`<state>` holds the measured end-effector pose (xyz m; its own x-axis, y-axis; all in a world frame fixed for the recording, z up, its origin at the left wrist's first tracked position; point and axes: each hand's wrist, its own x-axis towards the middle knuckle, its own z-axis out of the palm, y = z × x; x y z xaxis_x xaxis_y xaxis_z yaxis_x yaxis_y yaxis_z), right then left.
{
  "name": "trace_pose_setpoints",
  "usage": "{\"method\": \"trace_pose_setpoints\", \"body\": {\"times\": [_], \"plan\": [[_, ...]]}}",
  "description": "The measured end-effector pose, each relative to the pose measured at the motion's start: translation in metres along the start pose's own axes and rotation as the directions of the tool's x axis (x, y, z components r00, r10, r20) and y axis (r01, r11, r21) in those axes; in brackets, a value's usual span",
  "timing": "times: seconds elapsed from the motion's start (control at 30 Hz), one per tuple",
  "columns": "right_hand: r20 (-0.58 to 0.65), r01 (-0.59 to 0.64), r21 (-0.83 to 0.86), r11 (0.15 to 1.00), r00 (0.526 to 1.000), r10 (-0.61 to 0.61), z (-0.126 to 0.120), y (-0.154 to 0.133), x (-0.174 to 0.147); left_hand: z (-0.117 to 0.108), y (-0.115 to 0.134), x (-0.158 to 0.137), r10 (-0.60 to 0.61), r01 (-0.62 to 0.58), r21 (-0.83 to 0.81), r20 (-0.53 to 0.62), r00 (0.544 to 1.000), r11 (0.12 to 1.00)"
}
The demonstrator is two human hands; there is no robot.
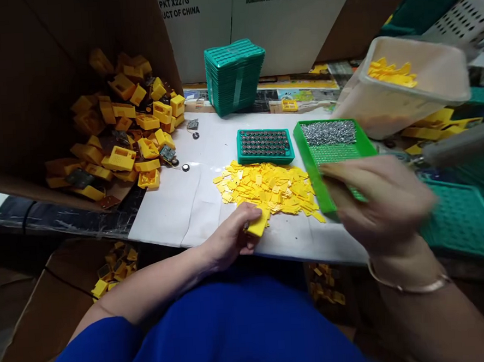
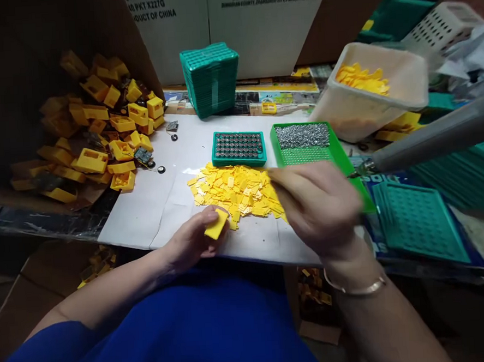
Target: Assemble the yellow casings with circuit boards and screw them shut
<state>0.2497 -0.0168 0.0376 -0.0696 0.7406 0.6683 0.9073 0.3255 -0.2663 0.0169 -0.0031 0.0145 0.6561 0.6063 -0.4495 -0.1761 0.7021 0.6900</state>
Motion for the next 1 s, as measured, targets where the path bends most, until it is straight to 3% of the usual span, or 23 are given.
{"method": "trace_pose_setpoints", "body": {"times": [0.07,0.17,0.37,0.7,0.8,0.9,1.0], "plan": [[0.151,0.051,-0.051,0.997,0.988,-0.043,0.019,0.011,0.015,-0.001,-0.001,0.002,-0.011,0.011,-0.009,0.036,0.999,1.0],[0.357,0.032,-0.102,0.994,0.934,0.006,0.048,0.039,0.04,-0.005,-0.001,0.002,-0.031,0.033,-0.029,0.061,0.998,0.999],[0.514,0.094,-0.171,0.981,0.858,0.008,0.079,0.06,0.061,-0.016,0.002,-0.011,0.003,0.007,-0.167,0.056,0.998,0.986],[0.6,0.103,-0.217,0.971,0.798,0.049,0.087,0.057,0.071,-0.015,-0.007,-0.013,0.058,-0.047,-0.263,0.035,0.998,0.964],[0.574,0.081,-0.251,0.965,0.815,0.08,0.086,0.052,0.07,-0.012,-0.01,-0.014,0.082,-0.073,-0.254,0.025,0.996,0.965],[0.47,-0.058,-0.205,0.977,0.87,0.15,0.077,0.036,0.063,-0.011,-0.012,-0.014,0.11,-0.103,-0.244,0.016,0.994,0.964],[0.325,-0.294,0.084,0.952,0.911,0.253,0.061,0.004,0.043,-0.01,-0.017,-0.011,0.17,-0.172,-0.226,-0.027,0.985,0.959]]}}
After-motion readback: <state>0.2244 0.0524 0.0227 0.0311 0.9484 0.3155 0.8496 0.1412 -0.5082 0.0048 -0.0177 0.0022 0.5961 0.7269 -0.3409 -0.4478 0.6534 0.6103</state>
